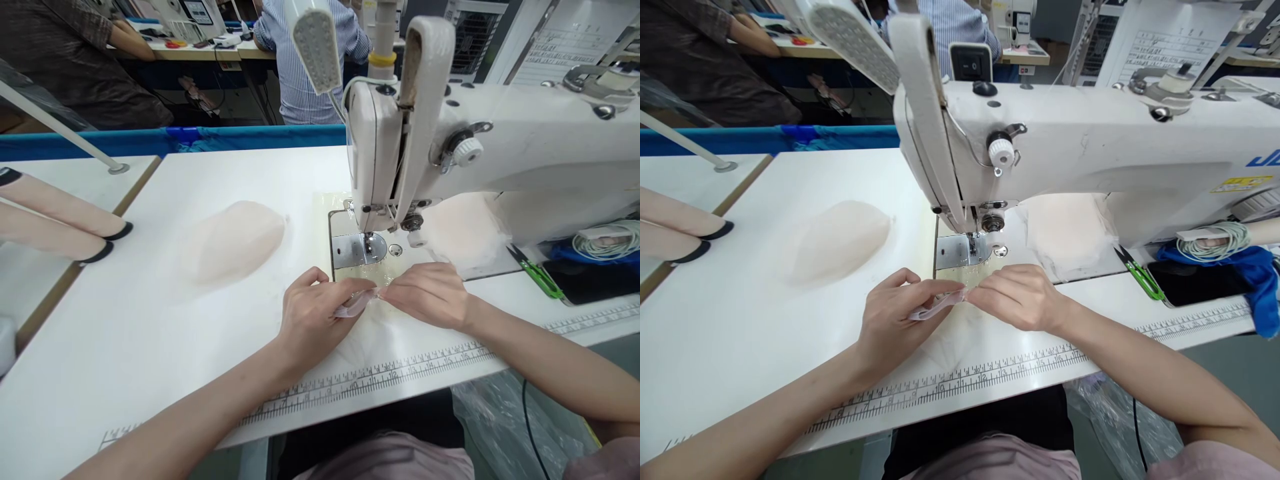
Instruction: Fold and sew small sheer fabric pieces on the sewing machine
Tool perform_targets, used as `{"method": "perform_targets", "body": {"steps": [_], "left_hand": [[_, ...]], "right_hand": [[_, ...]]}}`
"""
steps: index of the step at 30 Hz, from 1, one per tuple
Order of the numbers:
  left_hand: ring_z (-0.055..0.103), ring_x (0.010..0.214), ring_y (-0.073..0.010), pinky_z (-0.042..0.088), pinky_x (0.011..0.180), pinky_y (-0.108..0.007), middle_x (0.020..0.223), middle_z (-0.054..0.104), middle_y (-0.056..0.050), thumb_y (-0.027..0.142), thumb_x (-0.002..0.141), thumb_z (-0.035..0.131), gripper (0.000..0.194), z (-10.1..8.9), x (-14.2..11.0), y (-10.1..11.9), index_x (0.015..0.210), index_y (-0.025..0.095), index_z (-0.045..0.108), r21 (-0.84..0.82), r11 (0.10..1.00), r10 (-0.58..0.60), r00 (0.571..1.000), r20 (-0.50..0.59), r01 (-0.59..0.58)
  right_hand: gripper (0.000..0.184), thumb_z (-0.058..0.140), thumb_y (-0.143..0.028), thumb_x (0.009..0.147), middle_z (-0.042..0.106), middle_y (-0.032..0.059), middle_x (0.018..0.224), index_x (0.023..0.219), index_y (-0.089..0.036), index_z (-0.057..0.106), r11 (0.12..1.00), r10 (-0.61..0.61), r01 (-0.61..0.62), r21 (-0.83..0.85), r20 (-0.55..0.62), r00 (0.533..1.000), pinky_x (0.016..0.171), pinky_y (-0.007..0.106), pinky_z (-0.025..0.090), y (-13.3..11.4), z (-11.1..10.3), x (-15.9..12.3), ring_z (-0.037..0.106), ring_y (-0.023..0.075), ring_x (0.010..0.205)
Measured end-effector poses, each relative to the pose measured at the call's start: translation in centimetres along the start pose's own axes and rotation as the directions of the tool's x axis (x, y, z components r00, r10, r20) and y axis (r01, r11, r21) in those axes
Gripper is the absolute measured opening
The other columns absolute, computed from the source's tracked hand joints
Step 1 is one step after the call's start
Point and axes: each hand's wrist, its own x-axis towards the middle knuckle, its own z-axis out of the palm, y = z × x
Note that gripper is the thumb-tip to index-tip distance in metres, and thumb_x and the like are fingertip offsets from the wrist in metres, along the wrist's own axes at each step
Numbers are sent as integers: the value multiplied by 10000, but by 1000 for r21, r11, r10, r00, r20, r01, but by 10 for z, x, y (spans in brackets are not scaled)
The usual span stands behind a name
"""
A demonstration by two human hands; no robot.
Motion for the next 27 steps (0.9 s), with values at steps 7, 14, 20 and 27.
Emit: {"method": "perform_targets", "body": {"steps": [7,14,20,27], "left_hand": [[479,485,-99,404,546,-262,588,669,69,206,865,628,92,-3,0,1,877,259,703,-89,975,-189,972,137,202],[341,411,-98,360,654,-341,457,573,85,285,869,622,126,5,3,-7,769,255,692,62,963,-269,931,246,262],[602,949,-247,385,825,-397,1116,664,-92,282,773,712,519,5,9,-1,1234,174,499,283,914,-363,897,251,291],[556,1063,-246,364,906,-410,1125,685,-57,94,868,571,255,4,-3,12,1107,161,631,501,833,104,956,273,-234]], "right_hand": [[80,635,-102,858,716,25,753,926,-143,646,1000,8,-9,14,28,1000,551,231,546,0,0,-2,657,118,659],[110,574,-176,919,699,2,722,850,-141,652,920,340,-372,123,221,914,517,210,475,-2,14,-3,618,89,589],[130,600,-165,854,643,-42,635,753,-182,680,803,575,-593,-61,342,744,486,218,358,2,19,2,544,81,544],[115,636,-183,827,521,-72,522,723,-193,685,672,700,-737,-69,385,602,520,224,347,5,18,8,474,69,508]]}}
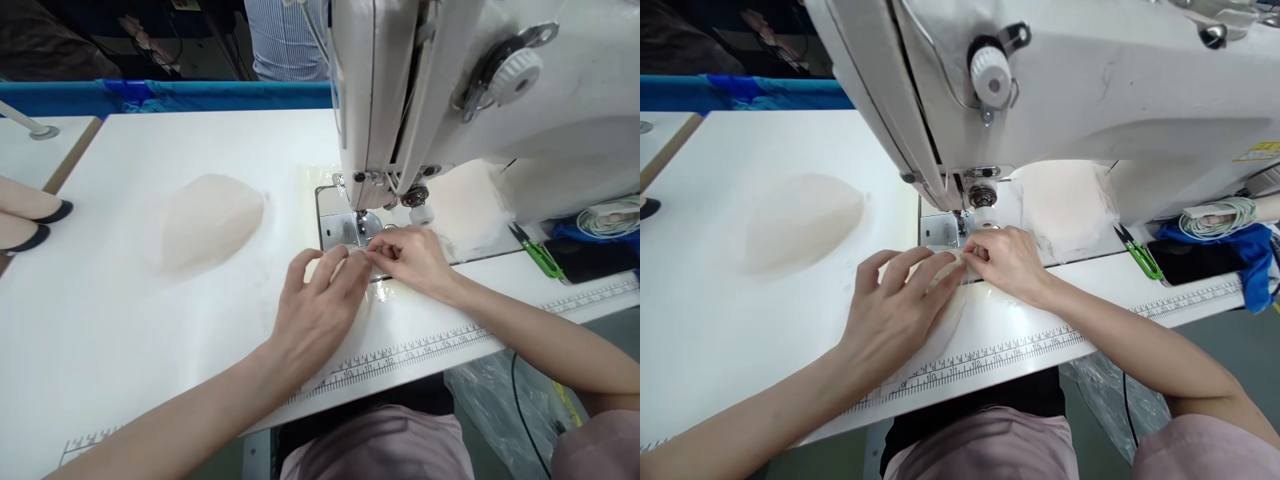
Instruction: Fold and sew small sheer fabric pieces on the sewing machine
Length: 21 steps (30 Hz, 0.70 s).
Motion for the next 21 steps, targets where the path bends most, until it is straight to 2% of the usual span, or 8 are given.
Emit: {"method": "perform_targets", "body": {"steps": [2,7,10,14,17,21], "left_hand": [[570,1055,-236,363,901,-408,1139,691,-50,121,902,539,225,-2,-2,3,1097,144,648,26,998,53,998,30,-54],[601,1070,-233,361,875,-432,1196,681,-52,248,960,493,261,-3,2,0,1144,133,638,-47,999,34,991,128,-28],[602,1100,-226,355,888,-436,1195,685,-42,261,965,496,272,0,4,-6,1177,144,621,-79,997,22,990,138,-11],[594,1135,-229,354,898,-441,1187,690,-37,271,973,491,286,3,6,-9,1198,144,612,-88,996,3,989,145,10],[594,1142,-226,359,896,-444,1219,673,-47,271,980,478,315,3,5,-8,1246,139,584,-87,996,0,989,150,13],[589,1156,-225,361,901,-444,1238,658,-75,290,982,477,341,4,6,-9,1267,128,570,-80,997,-5,990,144,16]], "right_hand": [[130,632,-180,830,506,-75,513,709,-190,678,999,22,-23,25,3,1000,547,228,364,0,0,1,470,66,501],[88,619,-205,852,527,-69,545,784,-186,672,999,28,-28,26,6,1000,557,238,354,4,0,2,476,77,516],[125,561,-197,887,602,-40,641,894,-187,685,993,-100,98,-66,-26,995,589,257,350,6,-2,0,512,93,560],[292,464,-128,887,691,26,866,1040,-194,703,880,-380,354,-318,-21,925,634,300,328,9,-5,-9,595,144,735],[303,461,-114,867,694,42,886,1041,-154,705,788,-437,396,-472,24,899,657,326,322,8,-7,-14,590,174,789],[280,460,-111,871,691,35,846,989,-136,713,731,-446,397,-555,51,893,676,336,328,6,-8,-16,574,182,794]]}}
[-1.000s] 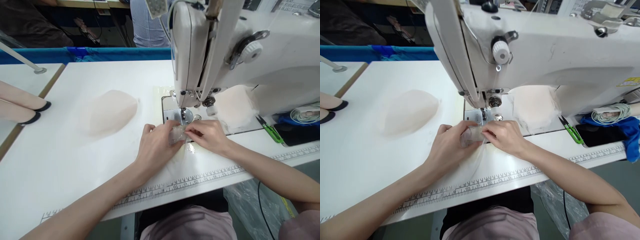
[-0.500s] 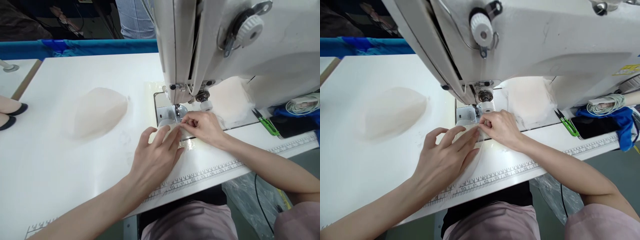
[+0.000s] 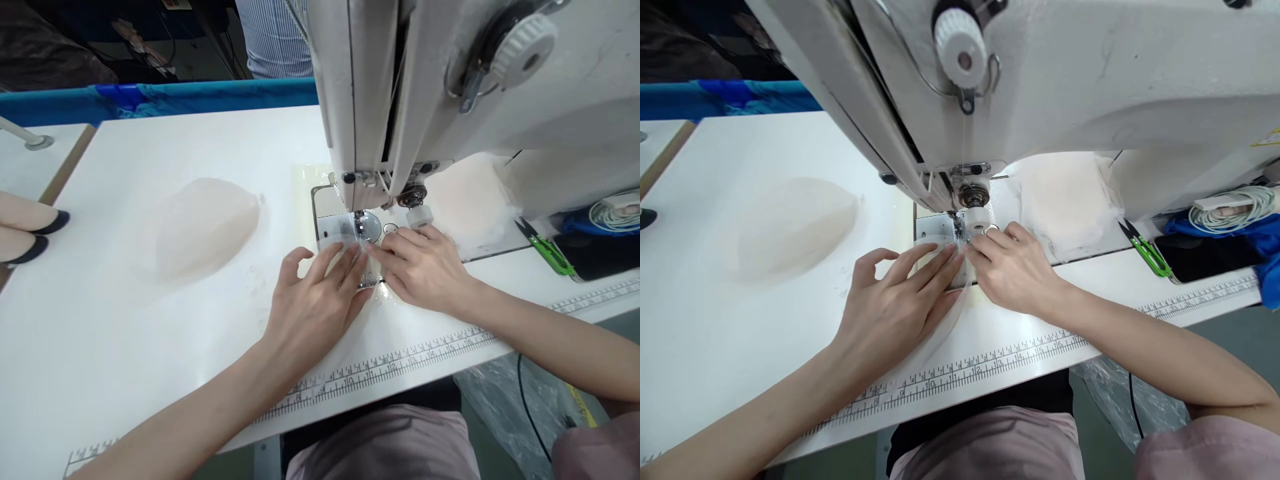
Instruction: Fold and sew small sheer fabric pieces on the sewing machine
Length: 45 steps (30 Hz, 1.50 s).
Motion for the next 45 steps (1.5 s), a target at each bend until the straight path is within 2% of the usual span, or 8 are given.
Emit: {"method": "perform_targets", "body": {"steps": [10,13,19,25,30,37,40,45], "left_hand": [[589,1157,-231,352,912,-437,1215,671,-79,287,977,482,315,4,4,-3,1238,146,589,-17,1000,-5,1000,-24,5],[586,1161,-235,346,920,-443,1216,670,-75,285,978,476,300,4,4,-3,1228,163,589,-34,999,-21,1000,-22,20],[589,1160,-231,346,922,-443,1219,668,-84,280,977,469,287,4,4,-3,1212,170,590,-35,999,-19,1000,-14,19],[585,1165,-238,363,923,-452,1233,659,-84,286,968,490,295,3,4,-4,1224,181,593,-51,999,-16,1000,-12,15],[585,1167,-248,358,932,-462,1236,657,-87,272,971,481,298,3,3,-4,1228,173,593,-67,997,-22,1000,1,22],[601,1152,-224,362,927,-434,1175,693,-65,284,974,487,284,1,2,-3,1210,168,595,-36,999,11,1000,-25,-12],[598,1160,-215,364,929,-426,1189,686,-60,288,976,487,271,0,2,-2,1196,176,599,-28,1000,9,1000,-26,-9],[599,1161,-212,371,923,-430,1204,678,-59,295,972,501,275,1,1,-1,1194,168,603,-30,1000,2,1000,-28,-3]], "right_hand": [[299,455,-112,874,693,56,907,1037,-128,706,999,28,-27,-23,8,1000,668,341,327,2,0,3,556,181,799],[340,453,-132,875,698,64,1015,1132,-155,675,994,96,-98,56,31,995,746,350,372,4,0,3,573,208,899],[430,407,-138,877,663,94,1176,1270,-122,581,962,161,-199,186,202,966,956,447,396,6,4,6,546,262,1102],[409,416,-125,869,592,158,1276,1239,-110,590,963,222,-242,120,160,962,1068,548,315,13,2,5,479,308,1239],[455,388,-108,876,641,70,1235,1278,-191,582,902,210,-278,331,227,951,1038,523,387,11,-1,6,499,267,1226],[487,380,-109,865,607,103,1264,1326,-121,536,818,227,-337,466,275,934,1084,539,358,7,2,6,486,264,1233],[473,383,-111,859,585,107,1277,1299,-145,553,853,240,-332,402,261,935,1066,562,366,9,3,6,476,281,1247],[399,415,-105,853,584,144,1262,1201,-120,610,940,264,-288,184,145,954,1110,578,286,15,0,4,458,313,1274]]}}
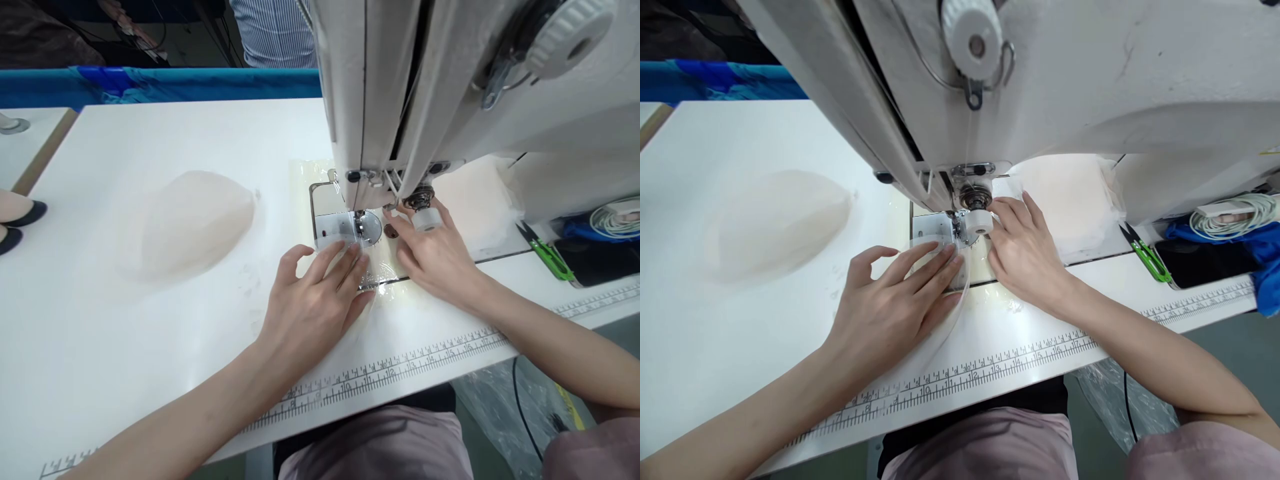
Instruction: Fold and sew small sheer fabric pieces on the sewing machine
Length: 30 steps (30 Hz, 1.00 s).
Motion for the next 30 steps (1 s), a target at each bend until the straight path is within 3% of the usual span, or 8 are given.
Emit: {"method": "perform_targets", "body": {"steps": [4,7,10,17,24,27,30], "left_hand": [[599,1163,-216,370,922,-434,1201,679,-65,294,971,503,279,1,1,0,1190,157,607,4,1000,-5,1000,-3,5],[599,1162,-226,371,924,-444,1210,673,-73,286,969,502,275,1,1,0,1184,156,613,-9,1000,-1,1000,-1,1],[597,1161,-233,373,925,-454,1222,665,-74,284,969,497,269,1,0,0,1181,169,617,-28,1000,-7,1000,2,7],[598,1156,-230,369,922,-448,1205,676,-82,269,964,501,275,5,-2,0,1184,149,614,-21,1000,-9,999,-37,9],[590,1165,-230,373,937,-446,1202,678,-77,285,972,482,265,7,-3,0,1156,165,631,-30,999,-14,998,-56,12],[590,1163,-236,376,934,-447,1186,685,-89,286,974,481,277,7,-3,0,1157,144,633,-33,999,-15,998,-68,13],[591,1157,-239,376,933,-443,1170,691,-100,293,978,471,290,8,-4,0,1148,130,640,-17,1000,-8,997,-78,7]], "right_hand": [[292,463,-133,875,700,43,1013,1032,-213,695,989,27,-19,144,-56,998,1043,503,384,1,-6,0,618,254,1043],[177,555,-215,878,717,-6,841,913,-240,726,915,120,-112,387,5,993,907,428,478,-2,-8,1,663,195,809],[129,606,-252,868,713,-4,803,871,-227,732,832,217,-213,512,54,975,839,382,498,-3,-5,2,659,174,754],[139,601,-225,861,692,6,864,947,-235,709,849,259,-236,474,17,966,877,397,470,6,2,6,636,200,896],[221,677,-345,828,662,56,1019,1021,-239,693,894,278,-287,343,75,958,909,452,431,4,-1,14,574,255,1023],[190,651,-324,855,644,59,1086,1023,-240,677,921,238,-256,295,95,967,936,457,397,1,4,20,525,264,1095],[98,634,-291,868,677,39,997,925,-219,670,912,230,-256,321,120,966,911,420,398,-1,11,27,551,237,1030]]}}
